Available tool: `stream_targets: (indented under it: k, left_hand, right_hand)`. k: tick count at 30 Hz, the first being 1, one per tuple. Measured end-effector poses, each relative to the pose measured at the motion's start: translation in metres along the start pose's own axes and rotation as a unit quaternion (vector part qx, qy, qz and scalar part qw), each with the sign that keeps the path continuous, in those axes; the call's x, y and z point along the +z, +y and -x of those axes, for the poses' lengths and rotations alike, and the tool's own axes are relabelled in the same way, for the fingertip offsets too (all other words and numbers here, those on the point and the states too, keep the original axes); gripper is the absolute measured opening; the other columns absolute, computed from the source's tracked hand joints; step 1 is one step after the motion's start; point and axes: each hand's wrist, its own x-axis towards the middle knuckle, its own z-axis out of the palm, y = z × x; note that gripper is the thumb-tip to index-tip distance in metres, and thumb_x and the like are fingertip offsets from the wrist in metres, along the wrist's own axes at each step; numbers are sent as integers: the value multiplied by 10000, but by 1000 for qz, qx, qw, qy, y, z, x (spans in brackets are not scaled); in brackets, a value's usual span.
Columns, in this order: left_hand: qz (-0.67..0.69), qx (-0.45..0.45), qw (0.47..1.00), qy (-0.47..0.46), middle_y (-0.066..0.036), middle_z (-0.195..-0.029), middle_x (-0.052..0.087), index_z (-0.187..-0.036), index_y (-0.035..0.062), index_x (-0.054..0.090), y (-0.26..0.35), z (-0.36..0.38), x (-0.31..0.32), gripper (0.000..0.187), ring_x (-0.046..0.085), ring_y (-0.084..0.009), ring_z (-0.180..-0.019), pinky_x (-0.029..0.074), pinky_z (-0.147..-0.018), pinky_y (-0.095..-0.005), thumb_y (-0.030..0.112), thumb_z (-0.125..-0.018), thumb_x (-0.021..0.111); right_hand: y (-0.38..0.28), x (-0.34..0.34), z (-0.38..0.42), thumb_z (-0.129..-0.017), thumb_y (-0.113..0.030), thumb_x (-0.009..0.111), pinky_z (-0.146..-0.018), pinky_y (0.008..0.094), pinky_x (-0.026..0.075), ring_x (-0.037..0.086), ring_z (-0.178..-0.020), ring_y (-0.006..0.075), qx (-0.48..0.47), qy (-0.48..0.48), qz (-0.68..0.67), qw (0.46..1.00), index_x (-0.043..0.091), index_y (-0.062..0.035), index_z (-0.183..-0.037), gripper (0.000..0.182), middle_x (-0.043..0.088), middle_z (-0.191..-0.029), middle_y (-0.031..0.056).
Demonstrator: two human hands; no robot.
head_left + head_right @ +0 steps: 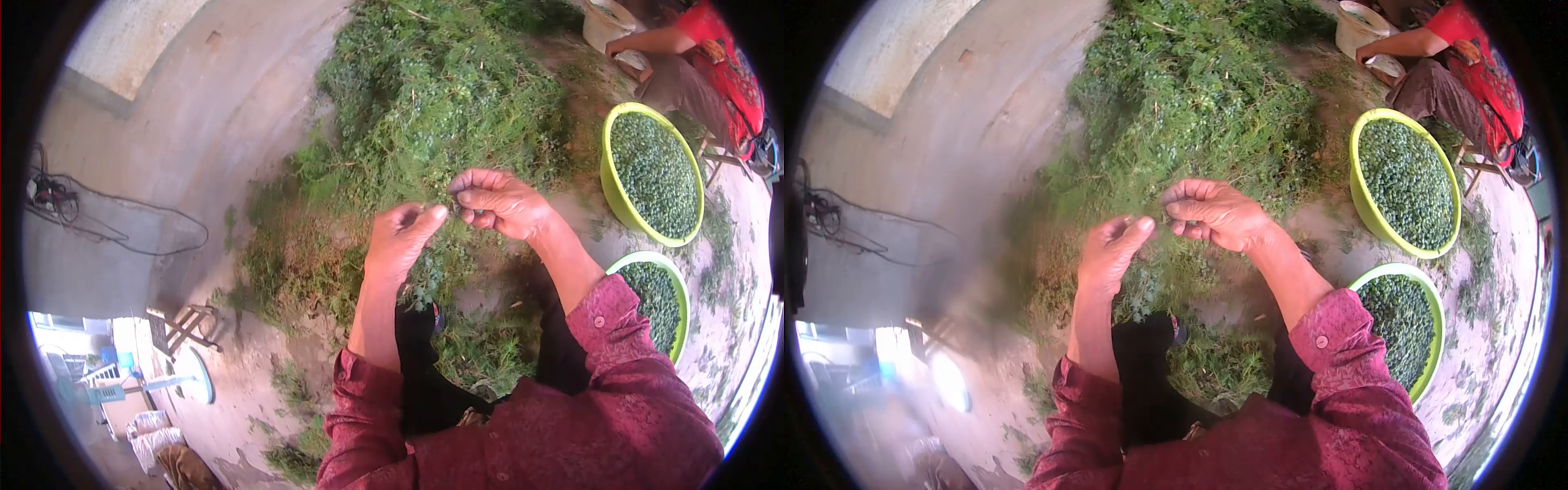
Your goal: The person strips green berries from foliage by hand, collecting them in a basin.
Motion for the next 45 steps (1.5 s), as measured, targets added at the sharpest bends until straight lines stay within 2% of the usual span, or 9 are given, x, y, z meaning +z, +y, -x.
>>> stream_targets:
  k: [9,11,15,17,21,25,32,39,45]
  left_hand:
    - [-144,51,987,-43,24,-549,482,-638,31,562,-16,-2,-2,282,413,-68,-504,342,-451,-253,265,-742,681]
    - [-341,126,931,-27,-7,-509,439,-614,12,529,-7,3,-1,257,388,-68,-498,334,-450,-264,195,-749,648]
    - [-316,101,943,-34,-4,-503,401,-597,11,495,1,9,-8,243,377,-70,-493,316,-439,-267,139,-761,621]
    - [-244,94,964,-48,4,-521,447,-597,14,514,-1,12,-17,216,403,-67,-504,328,-455,-257,112,-762,613]
    - [-64,95,991,-65,-14,-622,590,-619,16,572,-5,13,-33,139,500,-73,-558,378,-525,-233,33,-755,595]
    - [36,100,992,-62,-98,-659,622,-624,-1,578,9,21,-33,89,551,-128,-583,426,-580,-261,3,-712,585]
    - [83,122,982,-117,-49,-672,622,-715,-18,631,7,23,-35,51,533,-73,-605,409,-580,-224,15,-740,601]
    - [69,101,983,-138,-70,-678,620,-717,-31,628,11,25,-30,66,550,-104,-622,434,-599,-248,26,-734,600]
    - [41,94,986,-129,-113,-634,604,-653,-29,599,15,27,-25,121,557,-170,-577,451,-573,-300,80,-705,599]
  right_hand:
    - [6,31,2,-815,-156,617,-471,191,416,521,-535,62,12,83,268,960,596,-41,-829,118,586,-705,10]
    - [11,26,-2,-818,-154,612,-463,188,414,514,-516,57,-35,53,340,938,594,-37,-832,119,588,-708,10]
    - [12,22,-1,-815,-147,613,-464,180,413,514,-509,60,-47,87,351,931,591,-35,-843,118,581,-695,11]
    - [-3,21,2,-822,-126,588,-430,180,391,499,-489,66,-4,144,264,954,584,-33,-826,93,574,-670,22]
    - [-14,-5,3,-823,-129,573,-366,167,303,487,-526,81,-86,120,-25,989,521,-50,-854,99,582,-765,73]
    - [-11,-15,0,-842,-209,568,-377,143,287,465,-583,87,-48,94,-64,992,508,-67,-881,159,556,-816,77]
    - [-10,-9,-1,-803,-347,621,-387,173,310,473,-552,97,-15,86,-26,996,537,-12,-948,374,563,-762,81]
    - [-10,-3,-1,-798,-363,624,-390,172,314,479,-547,98,-14,103,-36,994,537,-24,-943,378,571,-786,99]
    - [-8,-4,-2,-813,-228,621,-389,165,301,474,-538,92,-25,40,-49,998,534,-48,-929,231,572,-799,99]
